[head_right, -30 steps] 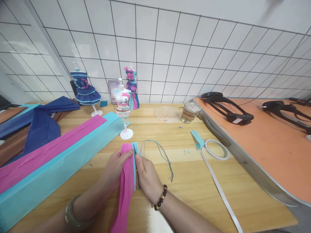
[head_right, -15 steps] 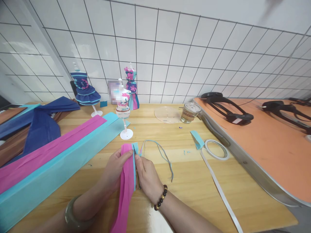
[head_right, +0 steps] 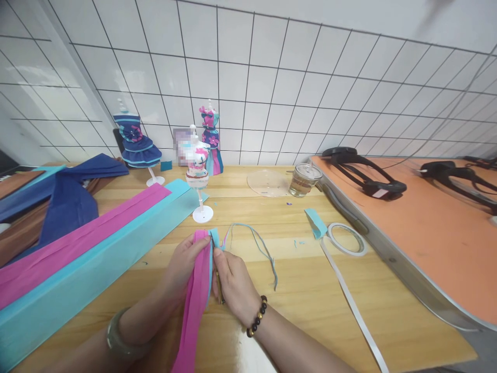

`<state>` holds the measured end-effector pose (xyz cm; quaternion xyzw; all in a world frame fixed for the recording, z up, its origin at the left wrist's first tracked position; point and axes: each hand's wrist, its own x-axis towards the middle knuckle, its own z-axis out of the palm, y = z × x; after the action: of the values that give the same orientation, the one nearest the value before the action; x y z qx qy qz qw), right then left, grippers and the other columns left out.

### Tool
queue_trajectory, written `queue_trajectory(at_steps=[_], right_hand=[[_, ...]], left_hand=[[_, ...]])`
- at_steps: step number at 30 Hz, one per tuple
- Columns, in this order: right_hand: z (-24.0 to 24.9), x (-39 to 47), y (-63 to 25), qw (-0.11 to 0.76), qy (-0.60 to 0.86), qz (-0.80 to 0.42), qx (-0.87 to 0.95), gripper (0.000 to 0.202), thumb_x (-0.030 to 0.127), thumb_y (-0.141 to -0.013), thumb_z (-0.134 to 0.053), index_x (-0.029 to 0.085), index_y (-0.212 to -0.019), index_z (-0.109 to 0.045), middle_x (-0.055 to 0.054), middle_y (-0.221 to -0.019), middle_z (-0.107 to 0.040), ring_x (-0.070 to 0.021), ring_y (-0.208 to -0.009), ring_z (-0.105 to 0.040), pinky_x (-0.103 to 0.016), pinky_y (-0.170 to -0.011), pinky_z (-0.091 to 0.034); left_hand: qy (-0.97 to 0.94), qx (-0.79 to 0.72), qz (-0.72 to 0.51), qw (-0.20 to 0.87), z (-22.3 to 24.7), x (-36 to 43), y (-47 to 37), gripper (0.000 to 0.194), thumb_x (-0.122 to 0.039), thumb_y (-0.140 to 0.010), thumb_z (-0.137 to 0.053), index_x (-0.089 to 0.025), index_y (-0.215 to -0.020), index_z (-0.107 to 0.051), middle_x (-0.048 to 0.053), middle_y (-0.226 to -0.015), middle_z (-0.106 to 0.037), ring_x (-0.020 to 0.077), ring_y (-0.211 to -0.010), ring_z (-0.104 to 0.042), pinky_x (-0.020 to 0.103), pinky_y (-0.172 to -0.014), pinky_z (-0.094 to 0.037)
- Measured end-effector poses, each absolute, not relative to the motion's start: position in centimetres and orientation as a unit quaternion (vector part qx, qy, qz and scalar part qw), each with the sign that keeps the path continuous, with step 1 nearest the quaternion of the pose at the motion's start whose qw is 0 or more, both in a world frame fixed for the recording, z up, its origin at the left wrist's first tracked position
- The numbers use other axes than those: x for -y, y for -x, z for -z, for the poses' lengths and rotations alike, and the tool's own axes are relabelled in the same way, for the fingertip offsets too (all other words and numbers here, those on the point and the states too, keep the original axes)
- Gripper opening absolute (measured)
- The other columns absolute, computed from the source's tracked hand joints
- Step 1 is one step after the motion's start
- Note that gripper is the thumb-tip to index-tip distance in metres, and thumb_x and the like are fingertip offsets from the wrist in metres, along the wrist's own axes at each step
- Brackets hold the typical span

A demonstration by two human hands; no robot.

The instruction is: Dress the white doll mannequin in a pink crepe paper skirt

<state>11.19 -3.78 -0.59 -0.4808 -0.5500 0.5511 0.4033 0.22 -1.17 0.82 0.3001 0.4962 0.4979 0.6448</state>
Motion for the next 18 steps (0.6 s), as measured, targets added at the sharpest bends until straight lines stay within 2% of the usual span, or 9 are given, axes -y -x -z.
queue_trajectory(at_steps=[7, 13, 18], right_hand=[[0.63, 3.8, -11.25, 0.414, 0.471, -0.556, 0.546, 0.049, 0.051, -0.092, -0.028, 0.02, -0.058, -0.044, 0.006, -0.038, -0.04, -0.0089, -0.034, -0.039, -0.021, -0.039, -0.032], [0.61, 3.79, -11.26, 0.415, 0.466, -0.557, 0.549, 0.052, 0.05, -0.093, -0.025, 0.019, -0.055, -0.043, 0.006, -0.037, -0.04, -0.0089, -0.034, -0.04, -0.021, -0.04, -0.033], [0.6, 3.78, -11.23, 0.422, 0.464, -0.552, 0.55, 0.054, 0.051, -0.093, -0.025, 0.019, -0.052, -0.043, 0.005, -0.037, -0.04, -0.0091, -0.036, -0.041, -0.021, -0.043, -0.035]], left_hand=[[-0.303, -0.496, -0.453, 0.677, -1.09, 1.32, -0.26, 0.022, -0.037, -0.066, -0.064, -0.02, -0.064, -0.05, -0.007, -0.044, -0.045, 0.0117, -0.035, -0.045, 0.024, -0.036, -0.038], [-0.327, -0.493, -0.489, 0.641, -0.99, 1.21, -0.05, 0.024, -0.035, -0.068, -0.063, -0.018, -0.061, -0.047, -0.007, -0.046, -0.046, 0.0083, -0.039, -0.044, 0.02, -0.04, -0.038], [-0.339, -0.492, -0.452, 0.662, -0.98, 1.27, -0.24, 0.022, -0.035, -0.067, -0.063, -0.018, -0.063, -0.049, -0.006, -0.044, -0.048, 0.011, -0.036, -0.048, 0.022, -0.037, -0.039]])
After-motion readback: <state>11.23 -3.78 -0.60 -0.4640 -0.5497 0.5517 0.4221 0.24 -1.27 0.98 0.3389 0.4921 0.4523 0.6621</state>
